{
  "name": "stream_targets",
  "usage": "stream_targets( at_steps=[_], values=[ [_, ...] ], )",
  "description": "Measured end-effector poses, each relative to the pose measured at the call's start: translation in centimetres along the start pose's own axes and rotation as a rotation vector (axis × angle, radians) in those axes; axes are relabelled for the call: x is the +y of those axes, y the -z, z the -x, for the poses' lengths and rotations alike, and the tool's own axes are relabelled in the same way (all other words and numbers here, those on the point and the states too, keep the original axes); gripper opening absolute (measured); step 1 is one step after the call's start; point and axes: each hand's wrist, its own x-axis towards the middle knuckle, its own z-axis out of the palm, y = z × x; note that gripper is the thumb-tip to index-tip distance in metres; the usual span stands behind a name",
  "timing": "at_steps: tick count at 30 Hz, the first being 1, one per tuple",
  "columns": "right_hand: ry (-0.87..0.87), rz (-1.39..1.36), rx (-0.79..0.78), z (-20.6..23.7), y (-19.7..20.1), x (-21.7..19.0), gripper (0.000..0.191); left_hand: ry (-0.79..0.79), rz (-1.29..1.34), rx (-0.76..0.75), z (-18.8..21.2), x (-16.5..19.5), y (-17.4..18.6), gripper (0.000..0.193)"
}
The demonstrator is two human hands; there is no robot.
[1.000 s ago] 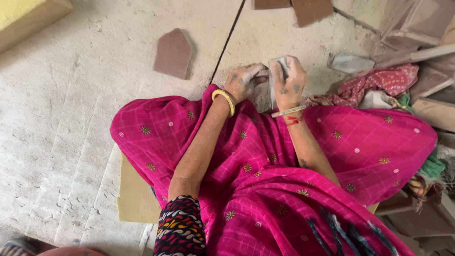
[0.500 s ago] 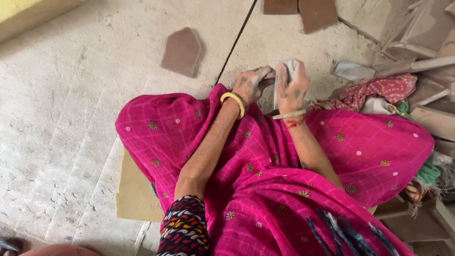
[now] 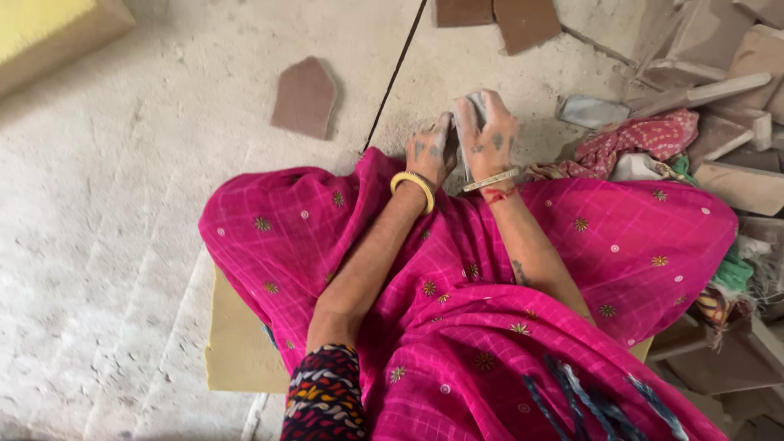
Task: The person sits on the floor and repeatedly smooths small, house-shaped wooden pieces using a rectangular sanding block. They handle each piece one at a time, rubbing the block over the surfaces and edges, then placing the finished pieces aside on the floor.
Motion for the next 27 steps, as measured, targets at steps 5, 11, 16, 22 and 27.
stream_targets(
  at_steps=[5, 11, 16, 22, 27],
  values=[
    [-0.151, -0.105, -0.056, -0.8, 1.9, 0.9, 0.027, 0.007, -0.085, -0.134, 1.0, 1.6, -0.7, 0.060],
    [-0.081, 0.081, -0.015, 0.6, 3.1, 0.1, 0.030, -0.146, -0.028, -0.096, 0.1, 0.8, -3.4, 0.080],
    [-0.005, 0.062, 0.057, 2.0, 3.0, -1.9, 0.028, -0.020, 0.320, -0.219, -0.2, -0.4, -4.9, 0.052],
    [-0.089, -0.199, -0.008, -0.4, 3.3, 0.0, 0.027, 0.032, 0.519, -0.254, -0.3, 0.2, -3.8, 0.067],
    [-0.470, -0.342, -0.056, -1.1, 1.5, 1.3, 0.029, -0.066, 0.515, -0.195, 0.0, -1.3, -3.2, 0.085]
  ],
)
